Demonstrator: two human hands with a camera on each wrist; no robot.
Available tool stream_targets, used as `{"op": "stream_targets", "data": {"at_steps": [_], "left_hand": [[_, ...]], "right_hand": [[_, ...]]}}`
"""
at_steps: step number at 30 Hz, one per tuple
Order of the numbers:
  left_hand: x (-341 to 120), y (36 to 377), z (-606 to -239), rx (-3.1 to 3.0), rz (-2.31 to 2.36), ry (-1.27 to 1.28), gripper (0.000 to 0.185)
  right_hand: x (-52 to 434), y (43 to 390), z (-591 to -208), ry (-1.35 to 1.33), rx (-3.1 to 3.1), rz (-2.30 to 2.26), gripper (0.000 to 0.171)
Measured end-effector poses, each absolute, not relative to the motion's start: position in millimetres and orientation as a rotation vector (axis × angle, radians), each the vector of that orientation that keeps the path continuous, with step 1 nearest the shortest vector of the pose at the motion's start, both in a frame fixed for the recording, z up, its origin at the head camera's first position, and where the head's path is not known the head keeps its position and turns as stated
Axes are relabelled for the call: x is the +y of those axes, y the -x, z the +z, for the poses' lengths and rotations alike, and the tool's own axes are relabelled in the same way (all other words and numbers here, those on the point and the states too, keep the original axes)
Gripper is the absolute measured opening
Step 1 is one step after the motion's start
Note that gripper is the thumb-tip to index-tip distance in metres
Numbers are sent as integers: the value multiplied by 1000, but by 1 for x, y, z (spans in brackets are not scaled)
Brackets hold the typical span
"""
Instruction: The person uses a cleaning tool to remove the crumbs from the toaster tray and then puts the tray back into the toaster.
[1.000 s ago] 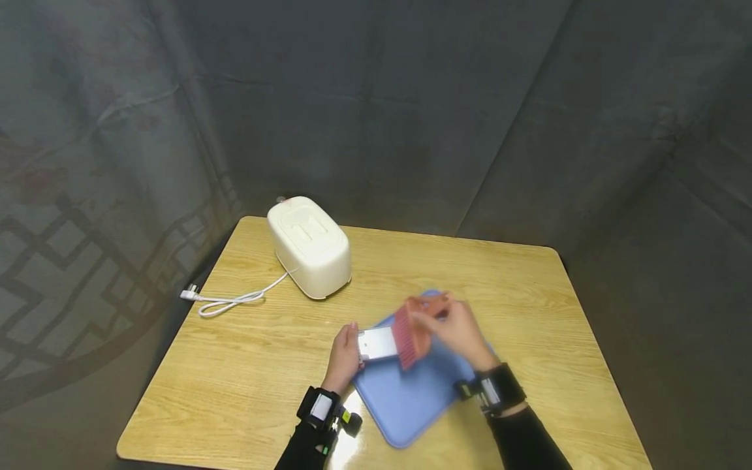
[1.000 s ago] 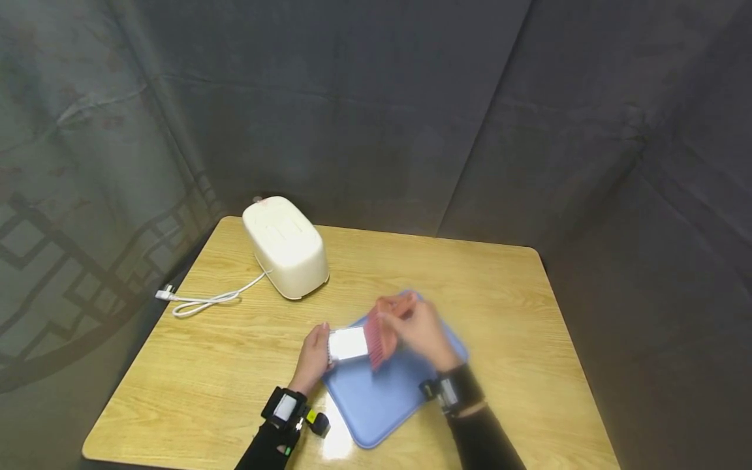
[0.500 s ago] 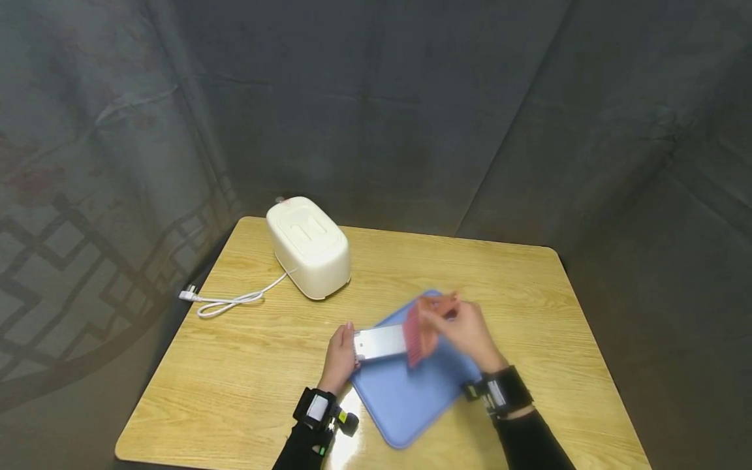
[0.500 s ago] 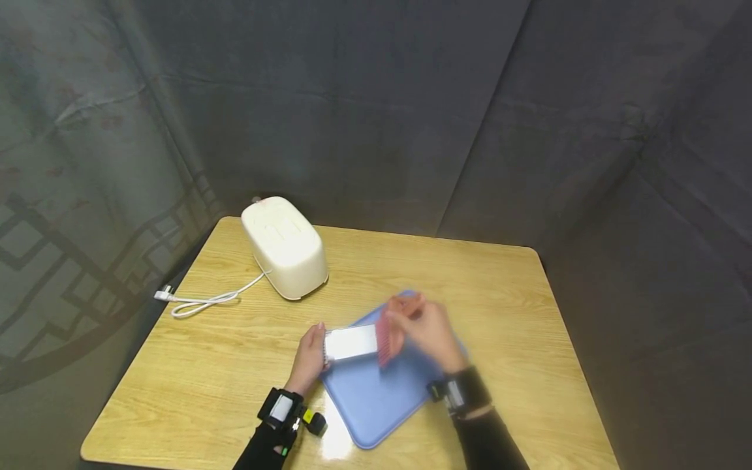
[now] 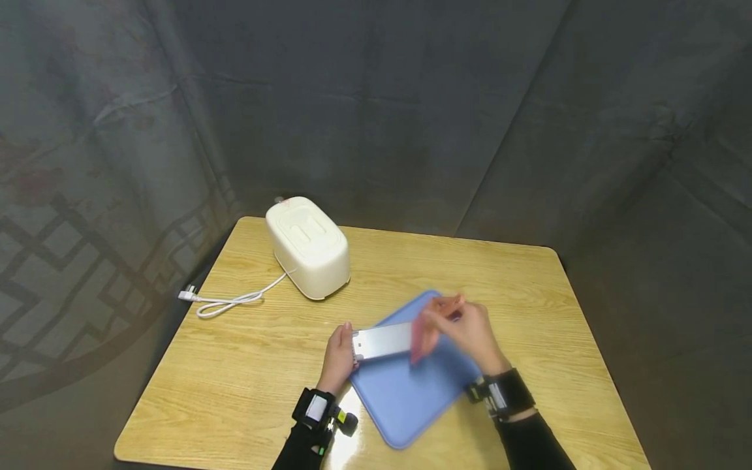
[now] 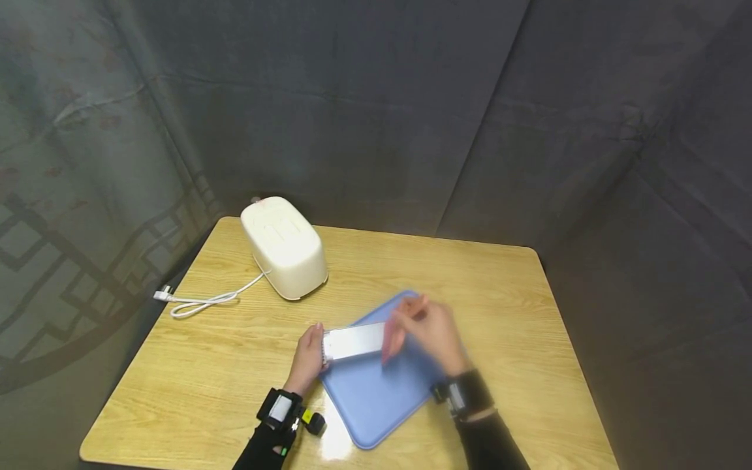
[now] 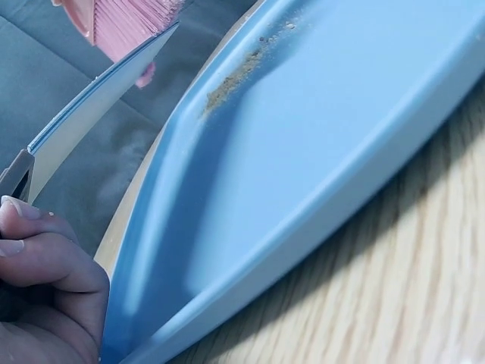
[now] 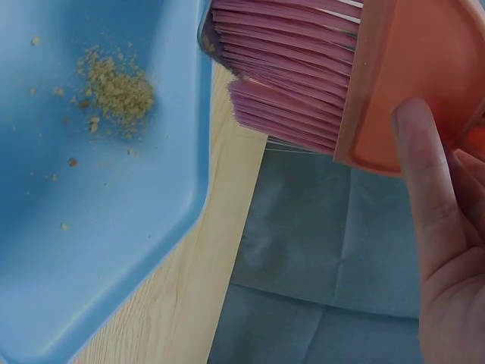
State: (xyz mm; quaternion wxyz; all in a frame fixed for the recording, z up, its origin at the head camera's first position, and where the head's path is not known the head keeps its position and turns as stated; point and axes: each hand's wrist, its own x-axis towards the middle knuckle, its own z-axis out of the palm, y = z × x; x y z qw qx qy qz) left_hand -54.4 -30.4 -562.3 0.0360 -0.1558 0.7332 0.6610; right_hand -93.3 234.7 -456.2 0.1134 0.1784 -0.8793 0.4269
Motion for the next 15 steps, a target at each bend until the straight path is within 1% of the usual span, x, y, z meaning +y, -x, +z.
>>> {"op": "stream_targets", "data": {"at_steps": [9,15], "left_hand": [[-32,54,-563,2262,2016,477,48],[-32,53,-563,2273,2010,471,49]], "right_hand": [[238,94,-460,-549,-2527,1167,28],[240,93,-461,-548,-2511,1166,25]]}}
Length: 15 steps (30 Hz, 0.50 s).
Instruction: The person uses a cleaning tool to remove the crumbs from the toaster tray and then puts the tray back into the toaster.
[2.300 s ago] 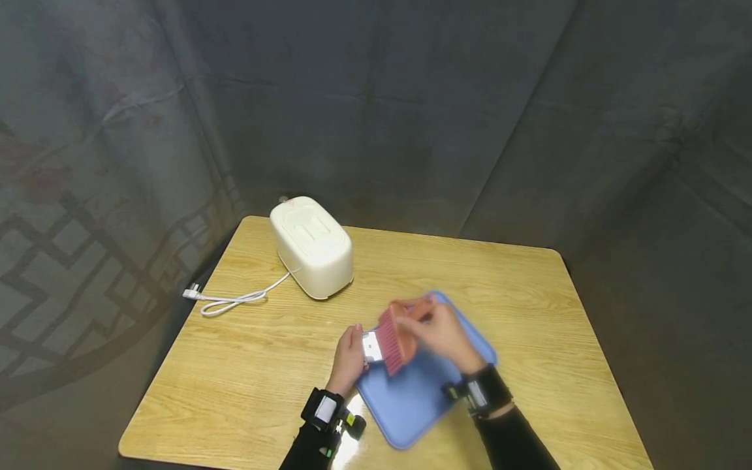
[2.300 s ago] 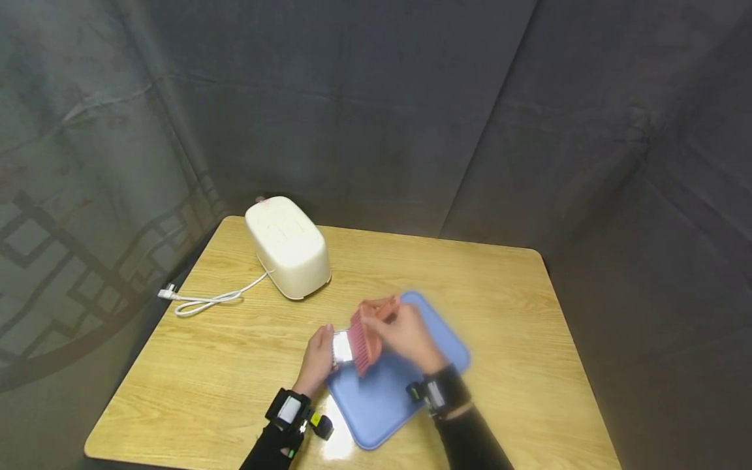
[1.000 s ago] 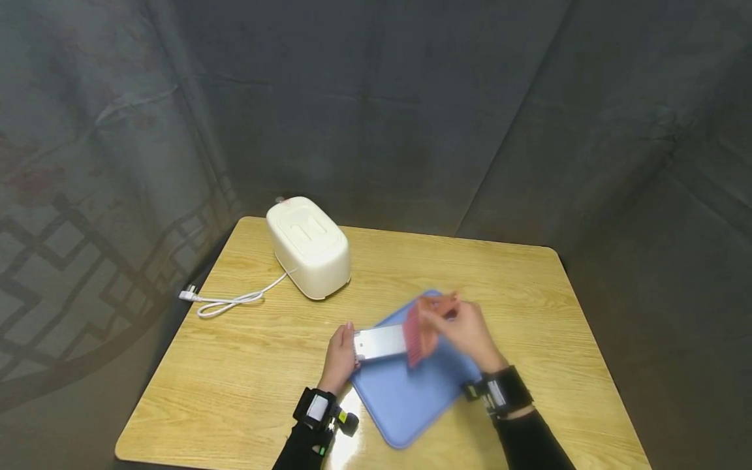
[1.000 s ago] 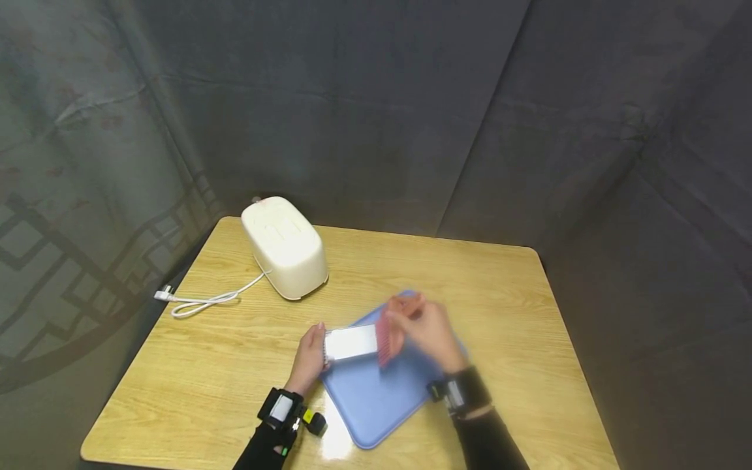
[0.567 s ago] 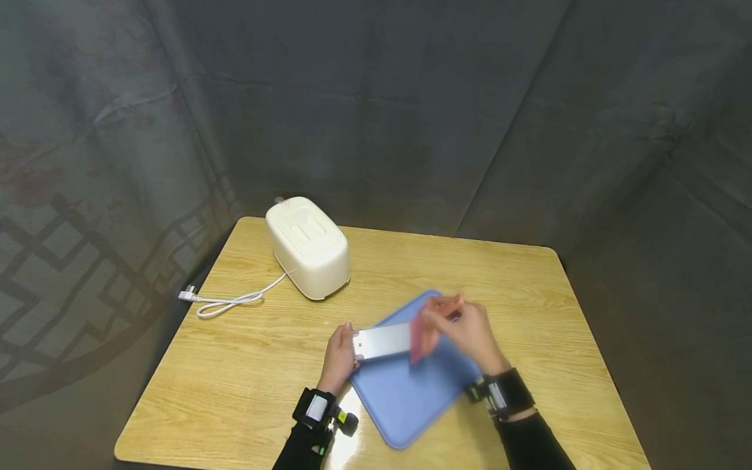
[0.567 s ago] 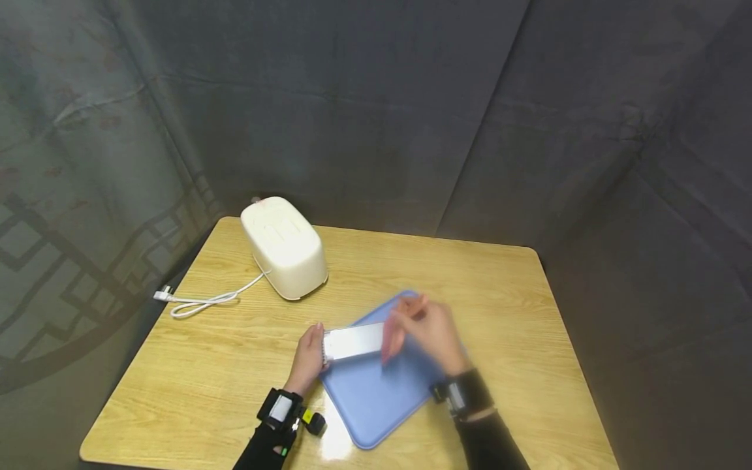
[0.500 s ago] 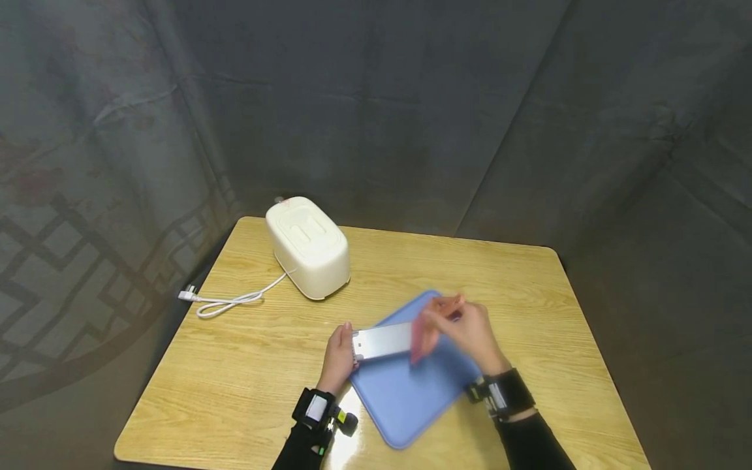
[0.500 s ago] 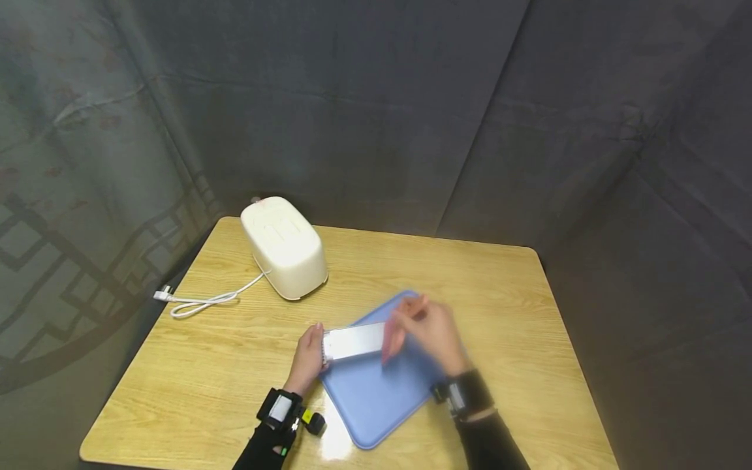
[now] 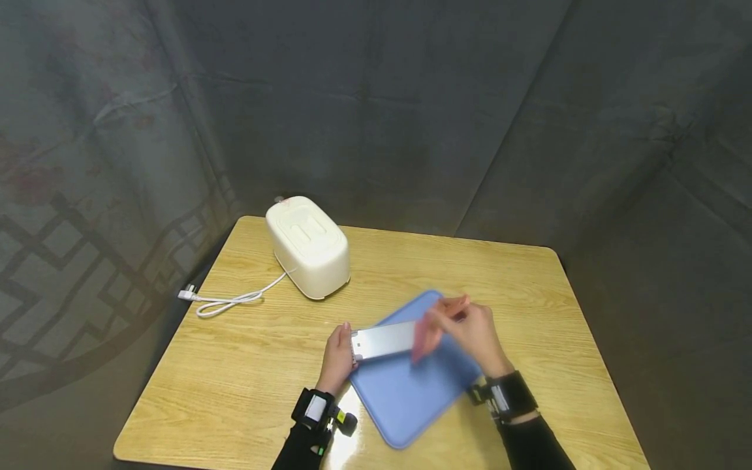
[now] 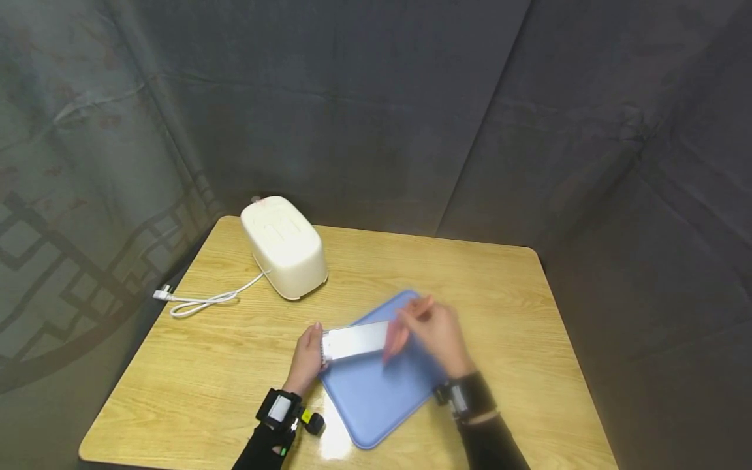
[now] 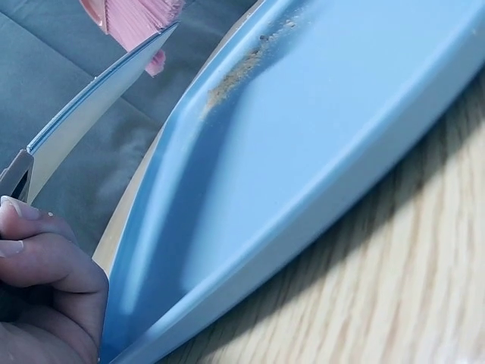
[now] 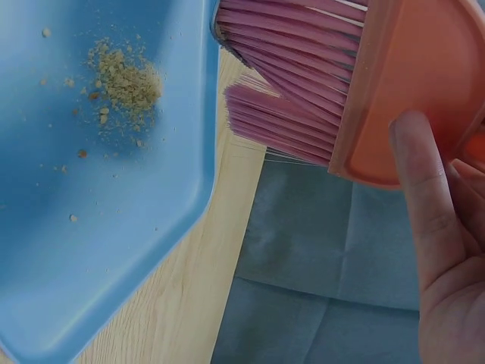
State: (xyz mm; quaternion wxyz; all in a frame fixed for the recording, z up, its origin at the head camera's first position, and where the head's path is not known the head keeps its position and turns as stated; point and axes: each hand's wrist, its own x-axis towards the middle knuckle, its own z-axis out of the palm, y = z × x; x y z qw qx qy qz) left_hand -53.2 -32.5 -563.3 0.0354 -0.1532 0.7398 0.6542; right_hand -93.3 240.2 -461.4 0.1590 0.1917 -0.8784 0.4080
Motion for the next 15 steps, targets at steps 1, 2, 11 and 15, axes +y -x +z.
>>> {"op": "stream_targets", "data": {"at_steps": [1,2,11,15], "left_hand": [[-33,53,-563,2274,2010,469,49],[-33,53,-563,2274,2009,467,49],[-33,54,-565,2276,1996,487,50],[-33,54,-564,2270,1999,489,48]], "right_hand": [[240,93,-461,-552,-2508,1164,24],[240,93,-461,-554,-2505,1155,23],[240,93,-462,-488,-2504,1200,14],[240,93,-459,-397,-2539,1252,19]]}}
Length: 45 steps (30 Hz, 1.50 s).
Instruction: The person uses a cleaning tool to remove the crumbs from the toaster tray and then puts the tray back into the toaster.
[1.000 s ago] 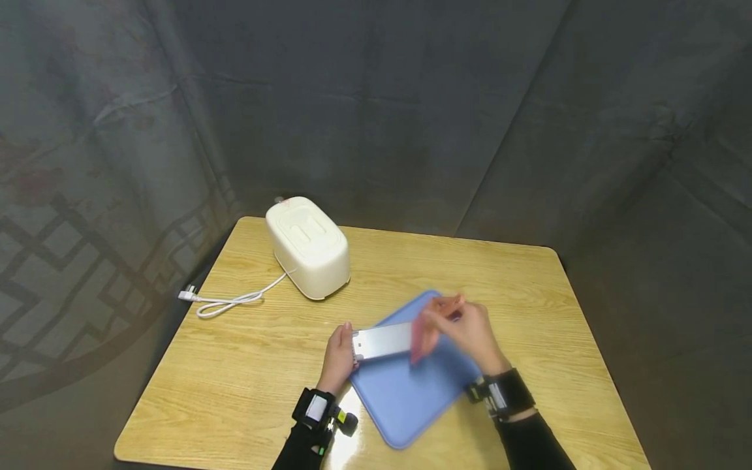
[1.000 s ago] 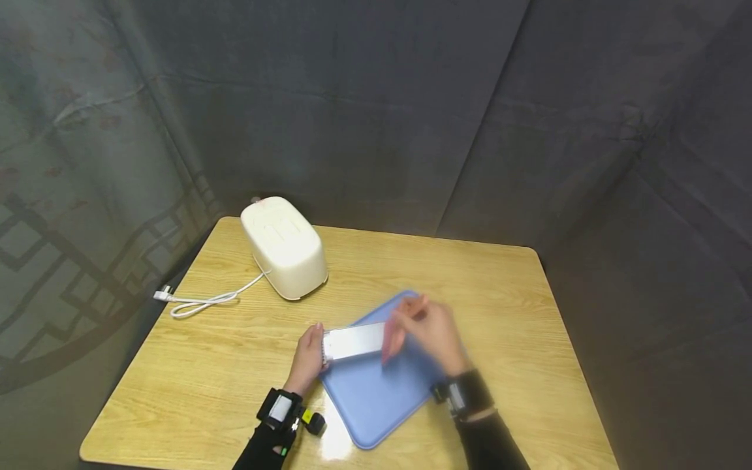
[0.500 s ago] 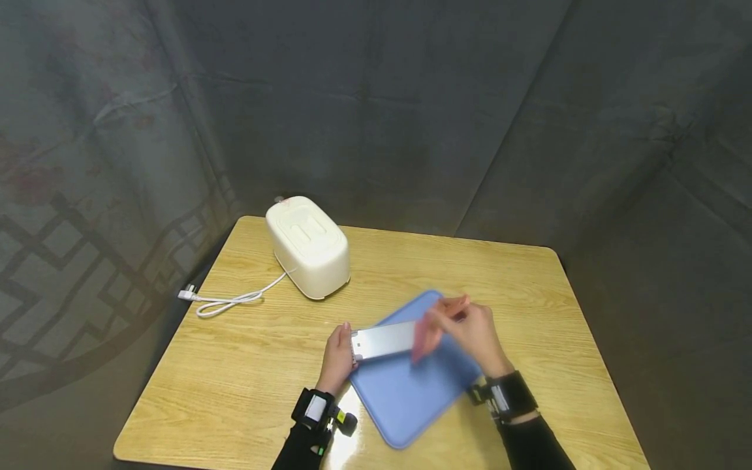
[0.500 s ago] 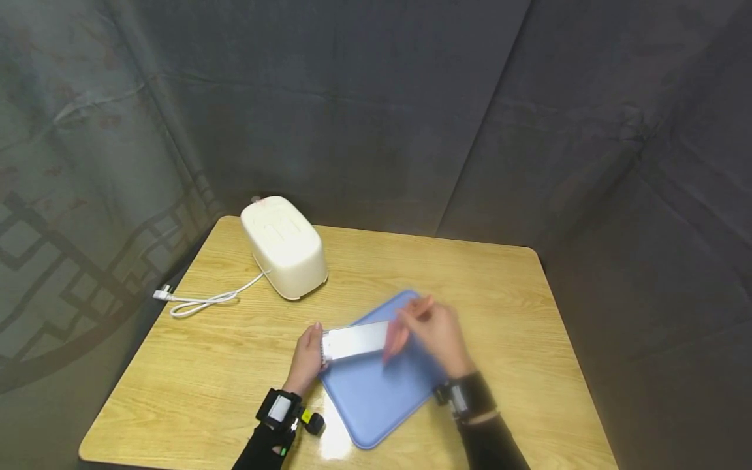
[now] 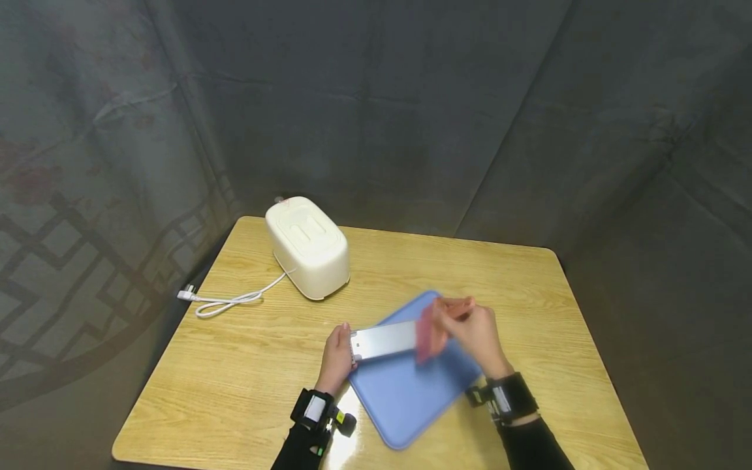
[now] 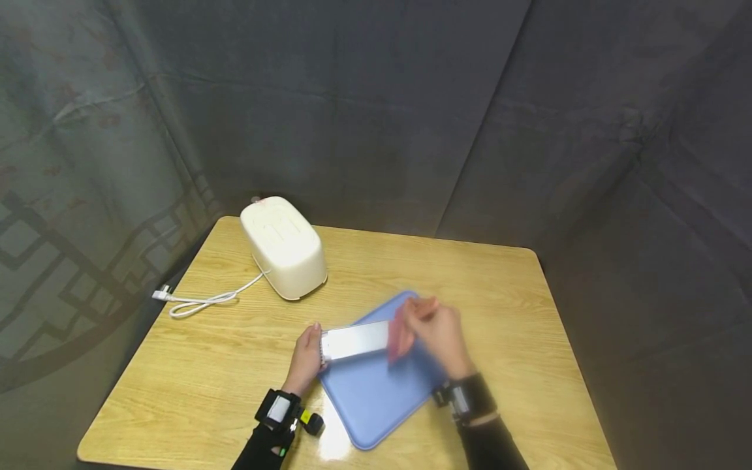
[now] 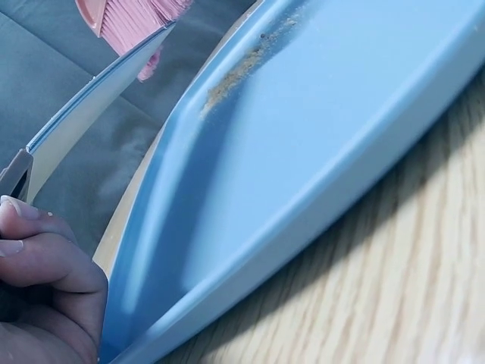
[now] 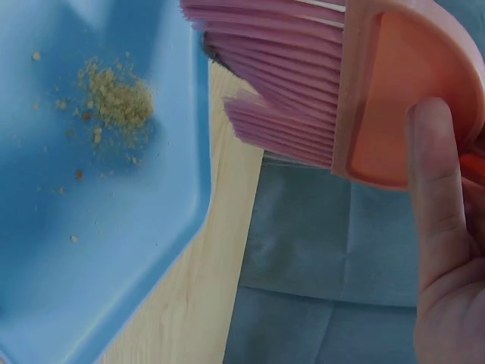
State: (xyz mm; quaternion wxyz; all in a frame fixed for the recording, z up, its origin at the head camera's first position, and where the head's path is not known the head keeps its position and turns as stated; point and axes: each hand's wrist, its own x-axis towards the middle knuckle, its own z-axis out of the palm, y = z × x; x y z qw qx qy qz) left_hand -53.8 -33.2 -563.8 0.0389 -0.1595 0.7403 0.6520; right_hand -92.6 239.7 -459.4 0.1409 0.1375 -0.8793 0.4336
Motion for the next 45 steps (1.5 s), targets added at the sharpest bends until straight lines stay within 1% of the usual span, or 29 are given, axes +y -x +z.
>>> {"op": "stream_targets", "data": {"at_steps": [7,14,20,34,41,45], "left_hand": [[-33,54,-563,2271,2003,495,45],[-32,55,-563,2269,1995,502,43],[-31,56,-563,2267,2006,497,42],[-32,54,-562,2279,2011,491,50],[-33,54,-562,2264,2037,500,50],[-33,54,-562,2262,2040,503,49]], "right_hand": [[242,91,-456,-257,-2593,1323,20],[242,92,-454,-229,-2603,1347,21],[243,92,-453,-209,-2617,1326,18],[248,91,-450,-109,-2616,1353,20],[252,91,-450,-37,-2642,1334,20],[253,93,-449,-46,-2627,1335,19]]}}
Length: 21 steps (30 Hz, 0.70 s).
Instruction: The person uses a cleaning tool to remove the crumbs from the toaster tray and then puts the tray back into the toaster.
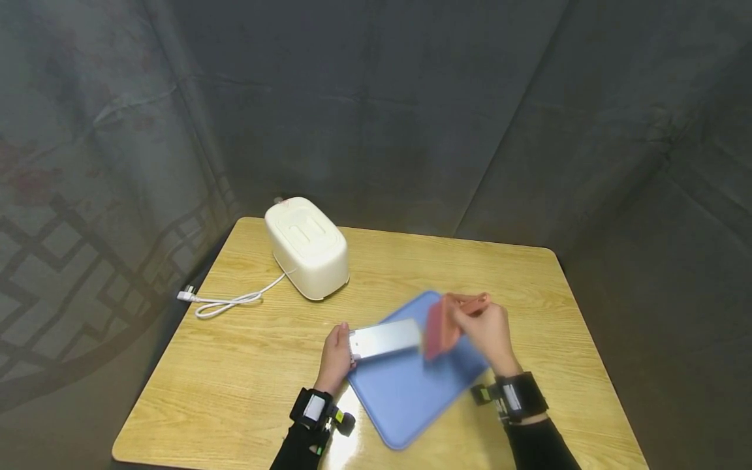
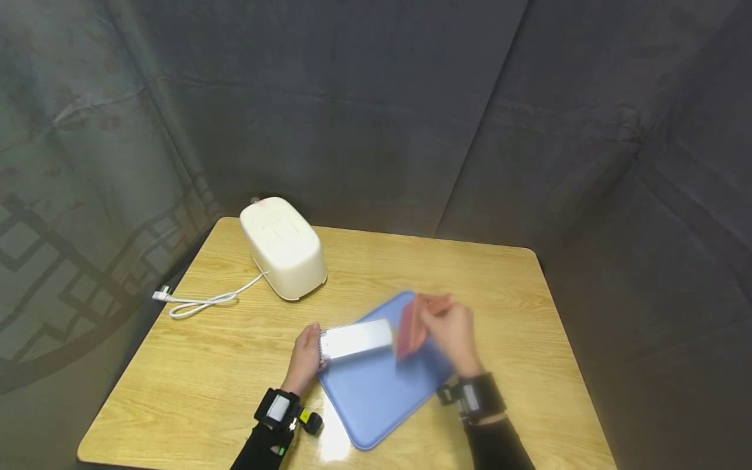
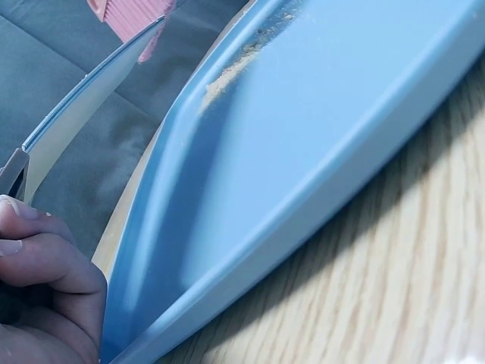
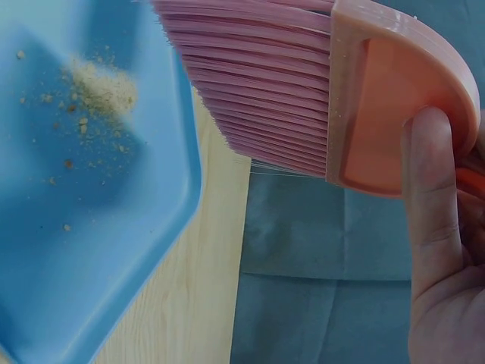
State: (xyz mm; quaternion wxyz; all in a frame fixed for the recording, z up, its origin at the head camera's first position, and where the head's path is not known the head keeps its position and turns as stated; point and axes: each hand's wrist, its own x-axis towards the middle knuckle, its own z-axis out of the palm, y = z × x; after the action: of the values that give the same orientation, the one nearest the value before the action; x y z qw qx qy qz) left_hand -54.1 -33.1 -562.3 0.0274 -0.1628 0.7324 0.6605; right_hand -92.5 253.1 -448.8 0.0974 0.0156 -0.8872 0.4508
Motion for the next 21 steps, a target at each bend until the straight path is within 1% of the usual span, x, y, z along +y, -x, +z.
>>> {"op": "stream_targets", "data": {"at_steps": [3,11,13,21], "left_hand": [[-33,54,-563,2270,2046,494,49],[-29,53,-561,2238,2078,486,46],[-27,53,-560,2231,2086,484,44],[-22,53,-559,2233,2096,468,42]], "right_hand": [[250,94,-446,-71,-2596,1350,20],[229,97,-443,-77,-2555,1582,18],[222,97,-444,-99,-2559,1601,20],[199,98,-445,-206,-2527,1717,17]]}}
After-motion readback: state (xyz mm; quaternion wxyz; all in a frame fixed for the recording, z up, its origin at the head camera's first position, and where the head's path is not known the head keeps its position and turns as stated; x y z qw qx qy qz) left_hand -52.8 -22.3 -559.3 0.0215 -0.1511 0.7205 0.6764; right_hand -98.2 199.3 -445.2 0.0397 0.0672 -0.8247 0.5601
